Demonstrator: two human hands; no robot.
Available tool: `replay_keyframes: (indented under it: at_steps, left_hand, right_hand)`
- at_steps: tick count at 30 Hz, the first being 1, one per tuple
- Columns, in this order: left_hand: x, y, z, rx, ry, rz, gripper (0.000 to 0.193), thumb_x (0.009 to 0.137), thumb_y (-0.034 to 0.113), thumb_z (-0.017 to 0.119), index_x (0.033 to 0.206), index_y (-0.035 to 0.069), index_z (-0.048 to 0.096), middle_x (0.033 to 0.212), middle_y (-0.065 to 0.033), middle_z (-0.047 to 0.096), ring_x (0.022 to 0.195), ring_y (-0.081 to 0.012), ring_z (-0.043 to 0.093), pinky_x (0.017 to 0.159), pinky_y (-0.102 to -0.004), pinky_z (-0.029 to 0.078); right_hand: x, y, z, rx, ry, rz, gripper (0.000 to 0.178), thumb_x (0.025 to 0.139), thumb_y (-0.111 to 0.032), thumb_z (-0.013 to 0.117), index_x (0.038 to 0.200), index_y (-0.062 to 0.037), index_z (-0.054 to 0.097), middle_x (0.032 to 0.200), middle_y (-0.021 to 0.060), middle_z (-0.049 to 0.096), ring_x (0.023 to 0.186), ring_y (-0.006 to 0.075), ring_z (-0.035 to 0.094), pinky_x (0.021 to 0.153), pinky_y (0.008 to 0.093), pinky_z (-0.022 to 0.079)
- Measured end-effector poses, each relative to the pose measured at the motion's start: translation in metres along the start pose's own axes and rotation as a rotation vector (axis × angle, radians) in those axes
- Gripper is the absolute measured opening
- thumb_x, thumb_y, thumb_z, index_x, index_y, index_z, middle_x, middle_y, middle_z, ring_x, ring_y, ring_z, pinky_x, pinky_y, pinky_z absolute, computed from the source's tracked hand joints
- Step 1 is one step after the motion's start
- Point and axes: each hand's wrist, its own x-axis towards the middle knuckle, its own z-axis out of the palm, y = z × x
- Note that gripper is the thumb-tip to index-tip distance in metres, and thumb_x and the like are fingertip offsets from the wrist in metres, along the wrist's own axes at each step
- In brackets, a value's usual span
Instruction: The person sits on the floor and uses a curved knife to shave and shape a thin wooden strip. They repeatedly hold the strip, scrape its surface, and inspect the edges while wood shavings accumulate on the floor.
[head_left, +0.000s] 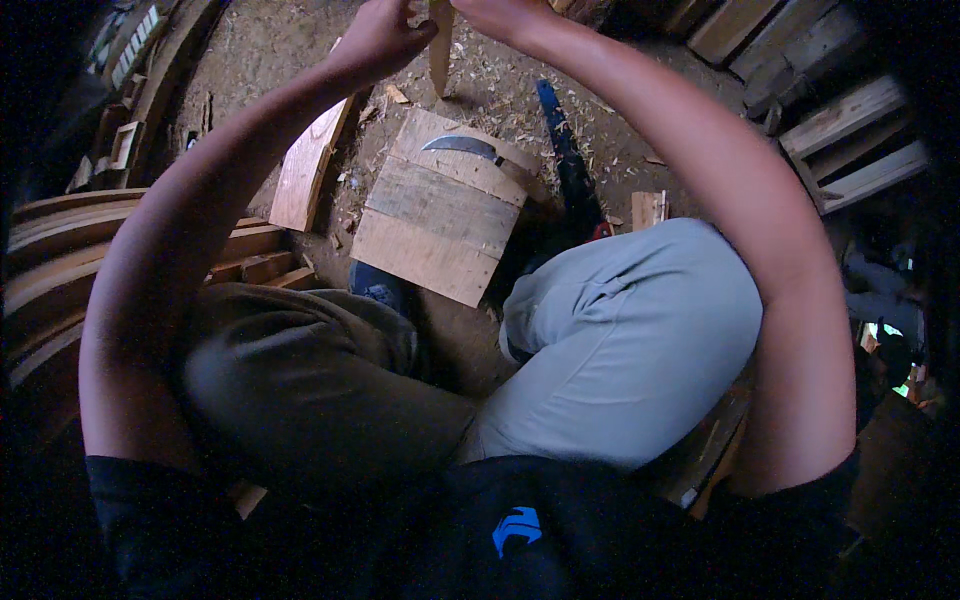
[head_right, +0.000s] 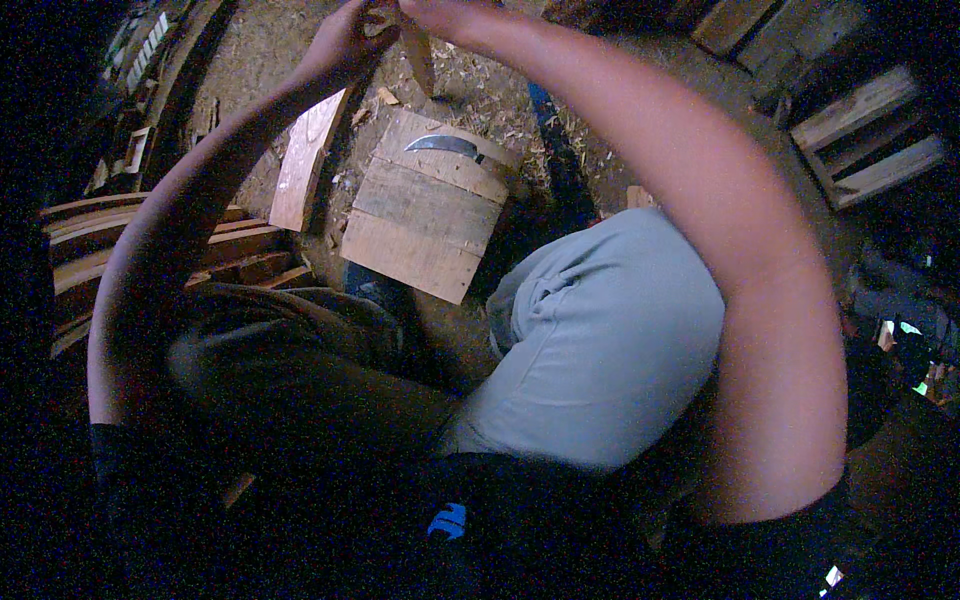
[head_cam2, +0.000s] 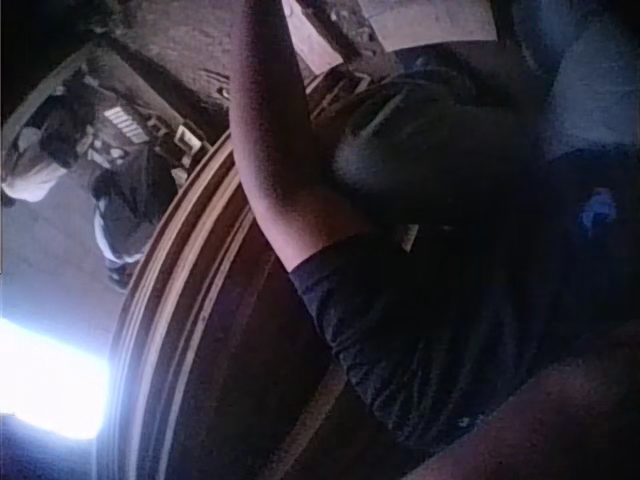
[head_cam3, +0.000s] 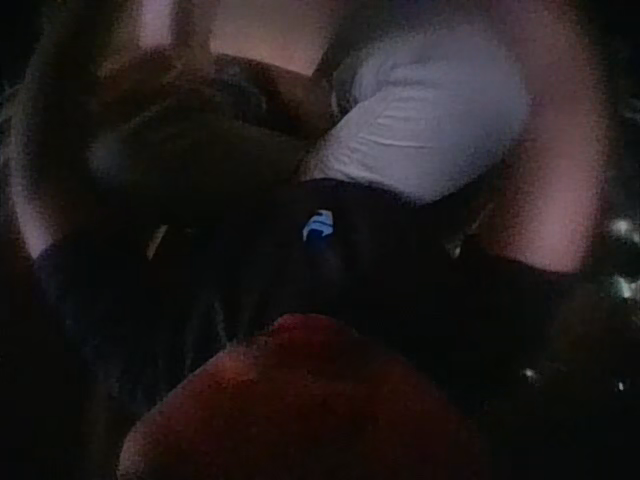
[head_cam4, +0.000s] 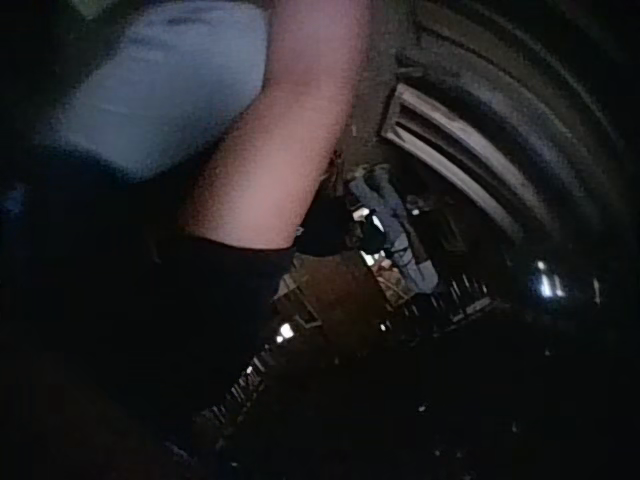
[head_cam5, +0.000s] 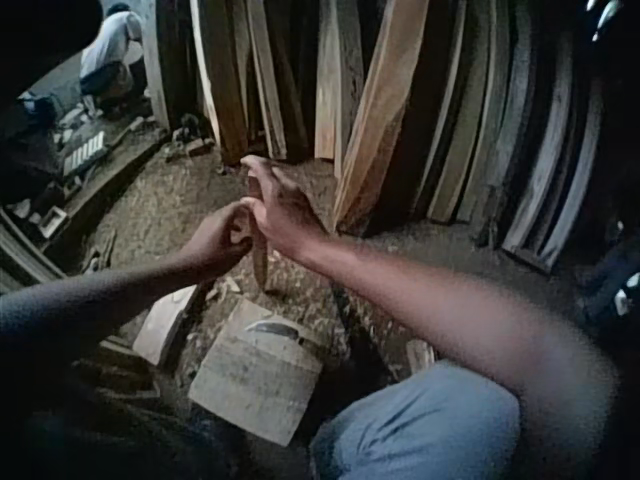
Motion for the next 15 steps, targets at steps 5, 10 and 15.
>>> replay_keyframes:
  at_steps: [5, 10, 15]
  left_hand:
    - [0.002, -0.008, 0.001, 0.008, 0.013, 0.045, 0.042, 0.077, 0.013, 0.064, 0.117, 0.005, 0.051, 0.103, -0.0177, 0.062, 0.094, -0.0327, 0.061, 0.081, -0.0378, 0.049]
    - [0.002, -0.006, -0.001, 0.012, -0.006, 0.002, 0.038, 0.077, 0.012, 0.063, 0.113, 0.005, 0.051, 0.1, -0.0158, 0.063, 0.09, -0.03, 0.064, 0.075, -0.0362, 0.05]
    - [0.001, -0.008, -0.003, -0.061, 0.036, 0.041, 0.035, 0.079, 0.009, 0.064, 0.111, 0.004, 0.051, 0.099, -0.0151, 0.064, 0.088, -0.0262, 0.065, 0.075, -0.0347, 0.051]
  right_hand:
    - [0.0, -0.003, 0.002, -0.005, 0.02, 0.003, 0.042, 0.083, -0.006, 0.061, 0.121, -0.007, 0.044, 0.114, 0.0217, 0.054, 0.105, 0.0419, 0.054, 0.083, 0.0465, 0.047]
    - [-0.001, -0.005, -0.004, -0.089, 0.027, -0.031, 0.036, 0.083, -0.013, 0.063, 0.113, -0.0063, 0.043, 0.104, 0.0221, 0.053, 0.096, 0.045, 0.055, 0.077, 0.0487, 0.046]
    - [0.006, 0.007, 0.014, -0.102, -0.021, -0.035, 0.039, 0.087, -0.021, 0.06, 0.114, -0.0063, 0.038, 0.101, 0.0244, 0.052, 0.095, 0.046, 0.054, 0.076, 0.0508, 0.045]
